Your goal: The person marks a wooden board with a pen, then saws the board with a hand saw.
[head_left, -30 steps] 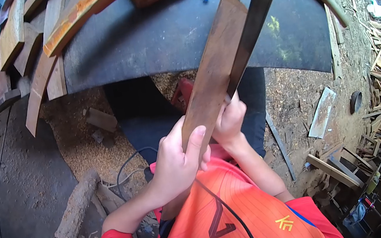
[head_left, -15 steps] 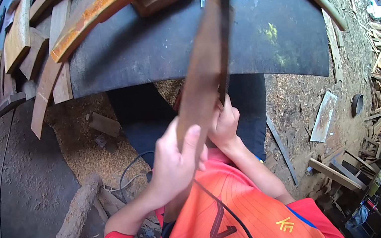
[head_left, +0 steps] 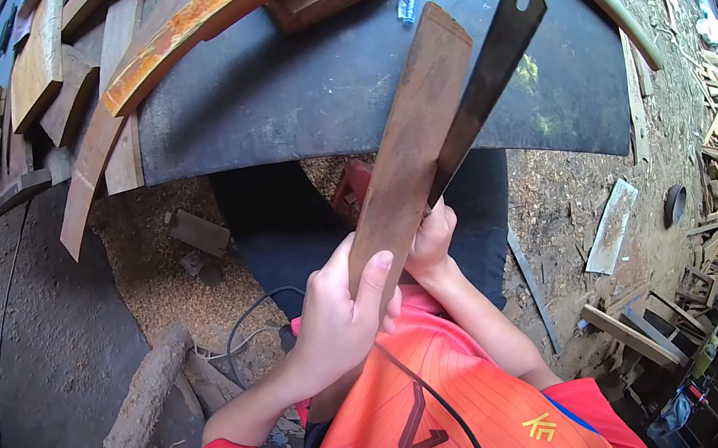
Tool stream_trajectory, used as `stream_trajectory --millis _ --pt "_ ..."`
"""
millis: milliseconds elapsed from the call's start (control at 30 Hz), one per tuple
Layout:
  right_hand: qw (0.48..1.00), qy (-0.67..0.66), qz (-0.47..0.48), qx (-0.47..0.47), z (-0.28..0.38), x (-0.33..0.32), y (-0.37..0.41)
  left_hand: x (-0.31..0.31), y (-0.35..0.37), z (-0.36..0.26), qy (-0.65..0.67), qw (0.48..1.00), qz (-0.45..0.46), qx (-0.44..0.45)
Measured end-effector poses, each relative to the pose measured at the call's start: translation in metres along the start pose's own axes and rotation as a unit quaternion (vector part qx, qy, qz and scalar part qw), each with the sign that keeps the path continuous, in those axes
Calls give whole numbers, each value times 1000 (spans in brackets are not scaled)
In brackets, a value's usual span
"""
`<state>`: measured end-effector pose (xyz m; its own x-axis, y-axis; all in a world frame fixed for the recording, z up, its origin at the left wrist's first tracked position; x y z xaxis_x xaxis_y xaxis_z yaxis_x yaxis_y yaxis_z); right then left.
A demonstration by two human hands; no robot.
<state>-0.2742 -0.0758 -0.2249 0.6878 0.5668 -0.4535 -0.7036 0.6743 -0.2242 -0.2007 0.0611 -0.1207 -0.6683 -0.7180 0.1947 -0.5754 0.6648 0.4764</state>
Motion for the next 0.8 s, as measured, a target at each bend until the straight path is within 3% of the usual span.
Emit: stream_trajectory --millis 800 --pt "995 -61 30 75 -1 3 1 4 3 0 -4 1000 0 24"
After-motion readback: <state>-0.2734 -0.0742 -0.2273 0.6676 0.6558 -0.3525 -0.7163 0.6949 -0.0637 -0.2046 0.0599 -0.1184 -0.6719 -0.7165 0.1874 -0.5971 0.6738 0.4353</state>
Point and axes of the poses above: each hand's wrist, its own y-axis away from the middle knuckle, its own x-axis out of the palm, z = x × y, the point moved 6 cm from there along -y, towards the middle knuckle, and after that the axes turned 9 degrees about x, right-handed, at the moved point
